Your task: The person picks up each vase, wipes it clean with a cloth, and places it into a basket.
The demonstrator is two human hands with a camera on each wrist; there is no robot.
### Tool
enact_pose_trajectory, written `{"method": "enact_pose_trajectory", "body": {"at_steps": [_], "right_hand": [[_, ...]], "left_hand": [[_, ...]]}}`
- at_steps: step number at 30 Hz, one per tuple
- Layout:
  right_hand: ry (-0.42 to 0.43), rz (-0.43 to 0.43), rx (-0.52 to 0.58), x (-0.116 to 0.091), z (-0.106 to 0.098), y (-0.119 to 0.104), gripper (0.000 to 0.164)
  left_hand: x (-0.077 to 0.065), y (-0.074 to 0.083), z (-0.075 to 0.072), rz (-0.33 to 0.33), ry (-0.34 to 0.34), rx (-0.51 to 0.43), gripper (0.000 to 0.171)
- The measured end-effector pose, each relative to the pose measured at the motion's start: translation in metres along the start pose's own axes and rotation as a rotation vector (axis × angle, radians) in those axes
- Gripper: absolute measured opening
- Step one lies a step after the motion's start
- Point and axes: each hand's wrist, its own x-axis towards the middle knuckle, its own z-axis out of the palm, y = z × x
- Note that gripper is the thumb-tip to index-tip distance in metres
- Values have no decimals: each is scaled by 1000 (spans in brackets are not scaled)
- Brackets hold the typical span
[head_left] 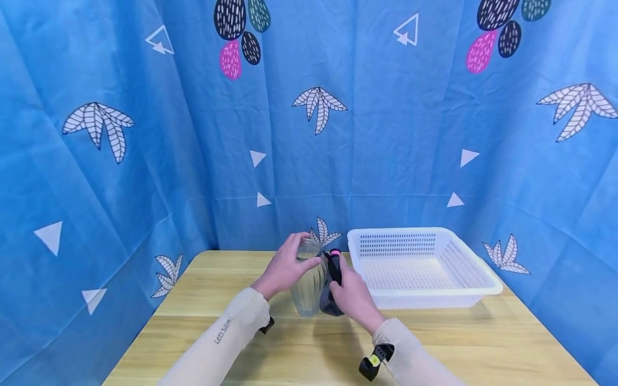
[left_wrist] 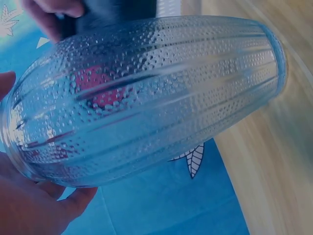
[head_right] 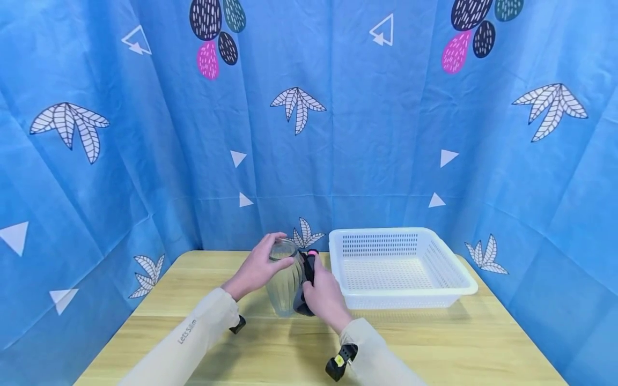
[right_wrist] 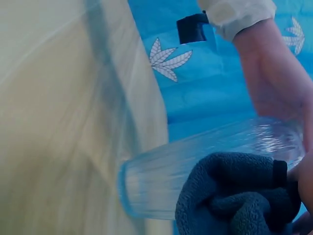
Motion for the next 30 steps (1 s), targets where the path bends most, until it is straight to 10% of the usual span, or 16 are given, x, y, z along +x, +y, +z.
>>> {"method": "enact_pose_trajectory", "body": {"at_steps": [7,30], "right_hand": [[131,-124,-91,6,-7,-18,70],[-158,86,-141,4,37,24,67]], "left_hand": [[1,0,0,30,-32,-49,65],[3,-4,2,57,-21,-41,69]]}}
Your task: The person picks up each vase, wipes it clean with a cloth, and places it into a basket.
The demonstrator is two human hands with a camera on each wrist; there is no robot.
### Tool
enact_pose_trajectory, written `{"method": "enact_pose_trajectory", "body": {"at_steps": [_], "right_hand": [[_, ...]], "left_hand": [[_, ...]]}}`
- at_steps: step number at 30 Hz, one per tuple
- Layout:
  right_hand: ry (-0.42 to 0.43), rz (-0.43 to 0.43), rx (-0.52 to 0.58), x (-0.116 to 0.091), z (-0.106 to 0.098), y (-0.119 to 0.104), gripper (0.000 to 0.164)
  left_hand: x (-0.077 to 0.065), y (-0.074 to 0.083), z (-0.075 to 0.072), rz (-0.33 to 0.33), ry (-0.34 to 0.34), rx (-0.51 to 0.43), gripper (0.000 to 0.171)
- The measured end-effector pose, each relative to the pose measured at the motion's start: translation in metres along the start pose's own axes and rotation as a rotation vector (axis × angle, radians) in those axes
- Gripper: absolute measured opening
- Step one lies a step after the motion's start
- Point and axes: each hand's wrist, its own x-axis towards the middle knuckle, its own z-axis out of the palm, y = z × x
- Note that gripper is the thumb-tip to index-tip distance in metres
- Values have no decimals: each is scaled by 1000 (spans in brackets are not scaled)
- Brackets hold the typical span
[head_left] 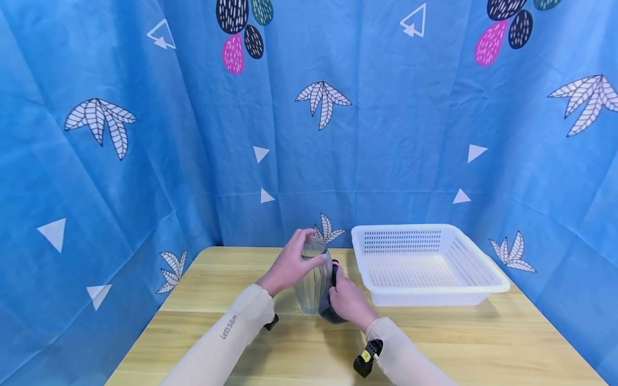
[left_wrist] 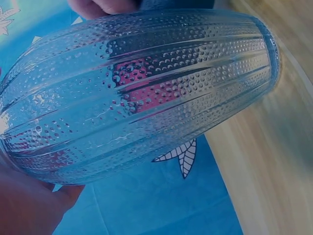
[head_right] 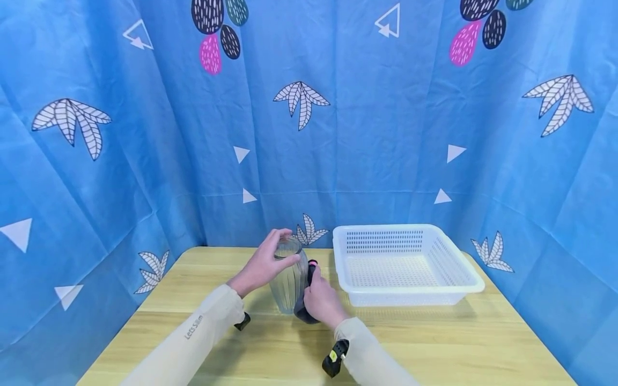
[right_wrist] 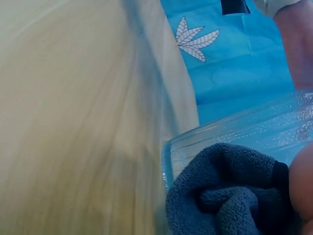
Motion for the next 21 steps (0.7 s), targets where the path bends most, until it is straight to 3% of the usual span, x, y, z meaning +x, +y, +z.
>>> {"method": "enact_pose_trajectory", "body": {"at_steps": [7,14,21], "right_hand": [[-12,44,105,-2,-6,0,67],[123,-9,169,-5,-26,-13,69],[195,-54,240,-2,-44,-25,69]], "left_hand": [[1,0,1,4,2,52,70],[3,-1,-1,26,-7,75,70],[5,-2,-3,39,-15,83,61]]}}
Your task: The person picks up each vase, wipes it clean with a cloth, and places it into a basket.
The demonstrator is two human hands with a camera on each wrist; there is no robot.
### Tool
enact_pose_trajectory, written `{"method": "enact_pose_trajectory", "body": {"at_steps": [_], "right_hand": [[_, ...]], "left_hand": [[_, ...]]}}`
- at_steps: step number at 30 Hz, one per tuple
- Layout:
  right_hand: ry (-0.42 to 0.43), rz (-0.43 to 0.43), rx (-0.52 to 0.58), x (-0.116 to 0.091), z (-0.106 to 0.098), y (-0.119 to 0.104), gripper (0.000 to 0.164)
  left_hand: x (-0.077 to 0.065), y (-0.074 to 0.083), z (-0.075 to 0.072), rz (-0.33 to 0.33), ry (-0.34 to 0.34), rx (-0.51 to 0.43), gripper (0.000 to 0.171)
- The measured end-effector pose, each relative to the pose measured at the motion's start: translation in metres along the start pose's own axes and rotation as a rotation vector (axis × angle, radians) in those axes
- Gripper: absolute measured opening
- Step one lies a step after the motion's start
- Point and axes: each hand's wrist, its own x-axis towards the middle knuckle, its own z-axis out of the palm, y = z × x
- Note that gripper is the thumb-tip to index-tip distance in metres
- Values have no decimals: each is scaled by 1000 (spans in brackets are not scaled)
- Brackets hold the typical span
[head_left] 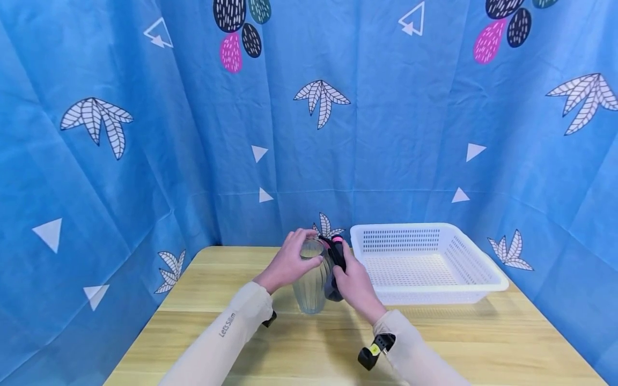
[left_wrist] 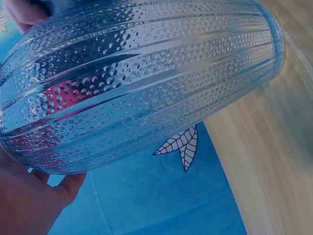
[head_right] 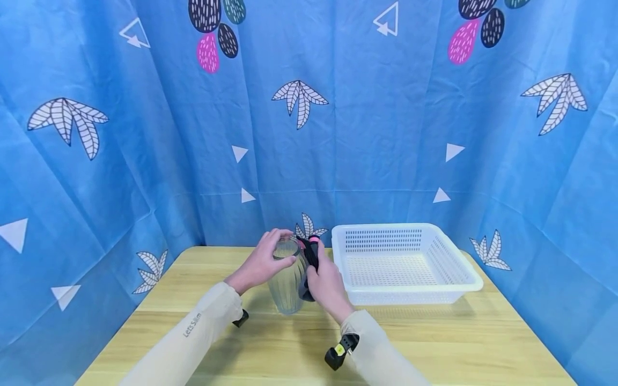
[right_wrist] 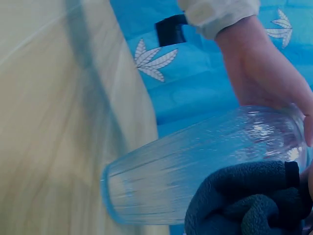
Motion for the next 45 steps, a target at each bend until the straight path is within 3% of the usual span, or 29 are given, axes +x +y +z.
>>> {"method": "enact_pose_trajectory", "body": {"at_steps": [6,13,23,27,36,40,45], "right_hand": [[33,-29,23,2,2,-1,68],[-7,-57,-72,2,17,11,65],[-180,90,-173,-5,40,41,62],[-138,120,-108,-5,39,45,62],[21,15,-7,-1,5,11,66],[85,-42,-5,1,-7,-4,70],[91,-96,-63,2,-9,-10,66]], "left_hand": [[-1,-1,3,-5,-5,-22,59],[2,-1,2,19,5,-44,63],[-2,-4,0,34,-11,-57,62],[-5,-5,0,18,-23,-91,63],[-3,-1,-3,33,-29,-84,64],[-2,0,-4,27,-40,-97,66],[-6,1,-7,-9,-28,-113,66]]}}
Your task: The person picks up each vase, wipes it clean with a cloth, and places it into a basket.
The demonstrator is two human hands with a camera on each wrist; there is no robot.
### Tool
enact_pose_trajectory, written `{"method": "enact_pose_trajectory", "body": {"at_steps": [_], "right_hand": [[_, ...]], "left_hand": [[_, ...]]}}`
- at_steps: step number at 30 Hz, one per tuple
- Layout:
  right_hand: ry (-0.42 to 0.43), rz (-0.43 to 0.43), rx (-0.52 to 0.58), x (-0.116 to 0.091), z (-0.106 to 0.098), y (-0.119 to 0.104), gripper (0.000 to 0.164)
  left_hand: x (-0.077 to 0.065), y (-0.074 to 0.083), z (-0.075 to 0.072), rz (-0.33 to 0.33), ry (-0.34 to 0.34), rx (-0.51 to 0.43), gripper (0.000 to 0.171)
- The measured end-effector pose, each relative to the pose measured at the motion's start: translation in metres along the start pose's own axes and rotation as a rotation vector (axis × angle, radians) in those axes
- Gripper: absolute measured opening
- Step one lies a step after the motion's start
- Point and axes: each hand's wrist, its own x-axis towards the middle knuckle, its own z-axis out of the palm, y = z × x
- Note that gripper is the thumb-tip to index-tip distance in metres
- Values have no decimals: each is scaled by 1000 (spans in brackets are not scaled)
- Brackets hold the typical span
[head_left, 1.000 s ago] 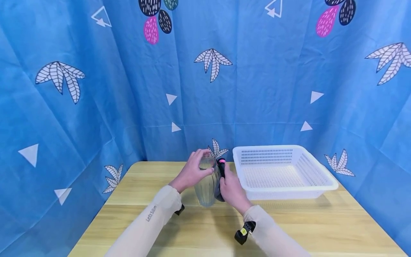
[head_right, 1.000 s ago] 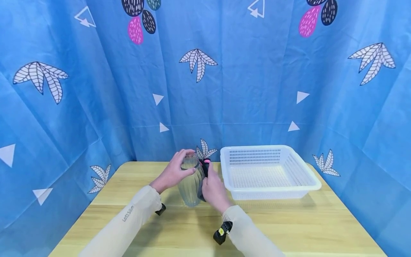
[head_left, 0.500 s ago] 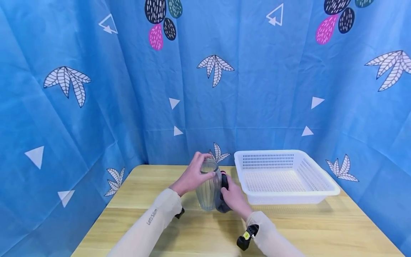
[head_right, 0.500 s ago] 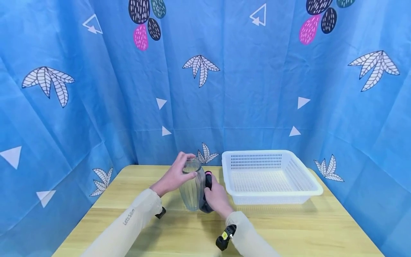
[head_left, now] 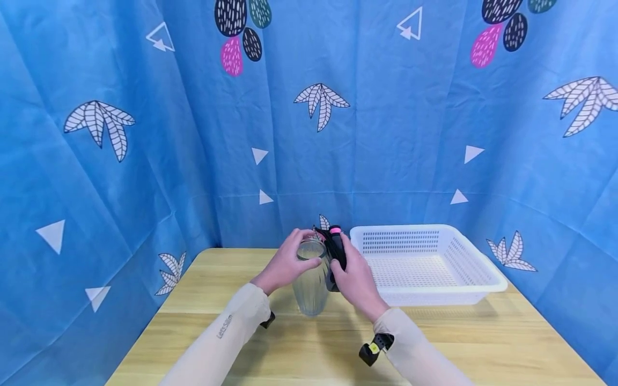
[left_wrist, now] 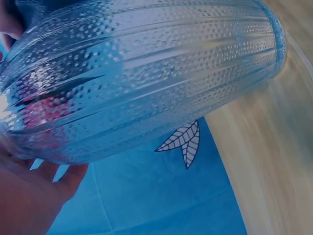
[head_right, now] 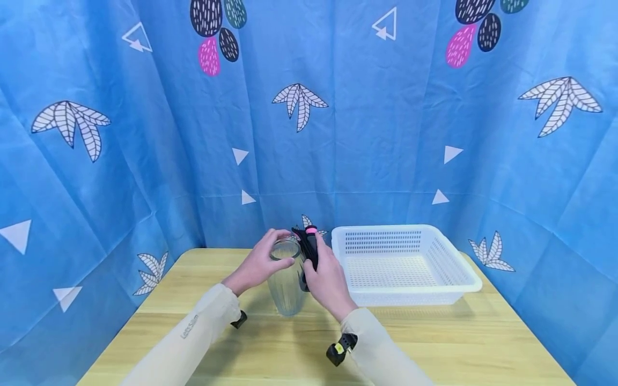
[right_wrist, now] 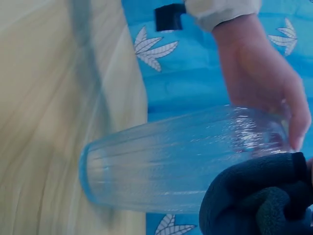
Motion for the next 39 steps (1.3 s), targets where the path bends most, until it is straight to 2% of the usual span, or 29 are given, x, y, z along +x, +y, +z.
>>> {"method": "enact_pose_trajectory", "body": {"at_steps": [8,14,18,21,25,30,35,39], "right_hand": [[-100,10,-134,-4,14,16,61],[-156,-22,-210,-19,32,38,55],[-223,3,-238,-28,39,47,56],[-270,52,-216,-32,41,52,57],[-223,76,-145,-31,36,50,55],[-122,47,-102,-23,18,32,55],[-44,8,-63,-14,1,13,58],[-15,-35,-59,-10,-4,4,58]], "left_hand": [[-2,4,-1,6,1,7,65],[-6,6,0,-6,-47,-66,62],[-9,7,0,-31,-72,-106,61],[-10,8,0,-38,-76,-104,60],[-10,9,0,-42,-96,-106,58],[-8,12,1,-40,-109,-121,53],[-4,10,3,20,-75,-71,52],[-4,8,5,37,-45,-58,49]]}}
